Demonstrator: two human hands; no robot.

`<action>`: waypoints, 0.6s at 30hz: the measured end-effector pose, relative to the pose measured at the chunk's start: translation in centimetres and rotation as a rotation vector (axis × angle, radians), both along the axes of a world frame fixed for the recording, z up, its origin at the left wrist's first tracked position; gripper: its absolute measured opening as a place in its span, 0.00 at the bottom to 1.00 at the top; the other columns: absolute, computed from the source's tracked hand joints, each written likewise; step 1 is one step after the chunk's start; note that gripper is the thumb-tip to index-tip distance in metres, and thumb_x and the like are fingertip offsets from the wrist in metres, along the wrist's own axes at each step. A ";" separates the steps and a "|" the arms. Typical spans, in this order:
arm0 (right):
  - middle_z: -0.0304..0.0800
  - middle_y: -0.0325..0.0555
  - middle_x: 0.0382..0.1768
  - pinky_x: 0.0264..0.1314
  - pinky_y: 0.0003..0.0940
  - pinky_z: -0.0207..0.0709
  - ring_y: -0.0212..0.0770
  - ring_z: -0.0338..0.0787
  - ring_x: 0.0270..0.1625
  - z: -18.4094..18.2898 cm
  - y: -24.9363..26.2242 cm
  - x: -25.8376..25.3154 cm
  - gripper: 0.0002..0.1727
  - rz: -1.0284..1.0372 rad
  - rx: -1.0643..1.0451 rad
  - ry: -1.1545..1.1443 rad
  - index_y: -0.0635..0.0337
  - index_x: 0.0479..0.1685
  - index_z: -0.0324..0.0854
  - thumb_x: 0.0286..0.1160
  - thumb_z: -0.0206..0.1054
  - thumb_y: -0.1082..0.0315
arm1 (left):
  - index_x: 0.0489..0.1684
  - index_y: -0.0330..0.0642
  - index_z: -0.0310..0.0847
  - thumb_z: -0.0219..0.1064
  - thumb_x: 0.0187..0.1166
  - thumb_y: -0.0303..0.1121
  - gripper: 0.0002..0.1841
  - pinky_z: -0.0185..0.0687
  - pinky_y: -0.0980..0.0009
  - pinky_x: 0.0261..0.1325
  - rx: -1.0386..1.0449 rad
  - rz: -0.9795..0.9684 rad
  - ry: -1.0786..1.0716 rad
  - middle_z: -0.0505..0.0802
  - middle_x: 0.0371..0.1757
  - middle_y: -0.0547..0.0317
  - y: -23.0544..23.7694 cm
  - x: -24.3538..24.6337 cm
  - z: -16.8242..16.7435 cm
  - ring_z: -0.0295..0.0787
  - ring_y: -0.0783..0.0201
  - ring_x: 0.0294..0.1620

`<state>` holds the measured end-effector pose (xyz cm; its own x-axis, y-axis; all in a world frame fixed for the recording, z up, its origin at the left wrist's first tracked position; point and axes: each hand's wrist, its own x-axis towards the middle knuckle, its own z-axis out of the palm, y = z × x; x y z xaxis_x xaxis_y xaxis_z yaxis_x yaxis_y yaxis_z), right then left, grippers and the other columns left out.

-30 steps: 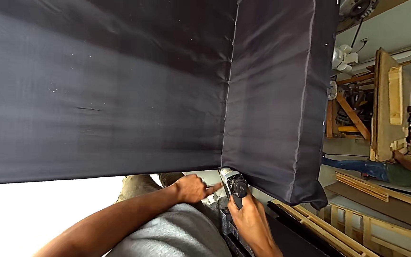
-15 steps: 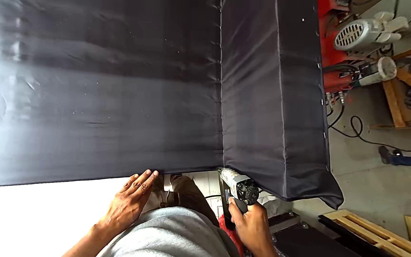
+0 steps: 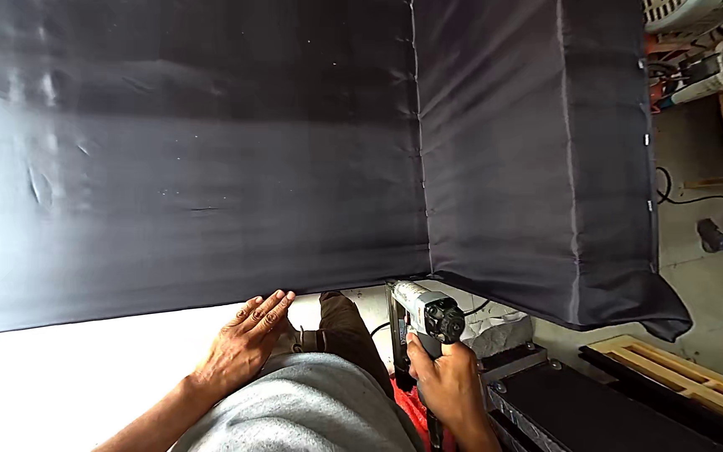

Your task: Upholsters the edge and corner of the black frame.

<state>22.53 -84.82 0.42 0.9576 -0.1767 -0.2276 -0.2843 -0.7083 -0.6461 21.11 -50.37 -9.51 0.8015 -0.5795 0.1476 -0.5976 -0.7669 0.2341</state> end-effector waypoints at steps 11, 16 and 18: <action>0.88 0.31 0.22 0.20 0.27 0.85 0.25 0.85 0.18 0.3 10.1 -2.3 0.11 0.019 -0.025 -0.034 0.57 0.37 0.87 0.70 0.68 0.59 | 0.62 0.36 0.87 0.53 0.86 0.26 0.16 0.72 0.54 0.84 -0.049 -0.003 -0.013 0.84 0.80 0.54 10.3 -1.0 0.3 0.78 0.55 0.82; 0.87 0.30 0.21 0.19 0.25 0.84 0.24 0.84 0.17 0.7 14.9 -3.3 0.10 0.037 -0.009 -0.059 0.57 0.35 0.86 0.69 0.68 0.60 | 0.58 0.36 0.88 0.53 0.87 0.26 0.15 0.72 0.56 0.84 -0.082 -0.053 -0.024 0.84 0.80 0.57 13.7 -1.2 -0.2 0.77 0.56 0.83; 0.87 0.31 0.22 0.20 0.26 0.84 0.24 0.84 0.17 0.4 16.7 -3.6 0.10 0.041 -0.015 -0.048 0.57 0.36 0.86 0.69 0.68 0.60 | 0.60 0.37 0.87 0.53 0.87 0.26 0.16 0.72 0.56 0.84 -0.075 -0.071 -0.026 0.84 0.80 0.57 14.7 -1.2 -0.3 0.77 0.57 0.83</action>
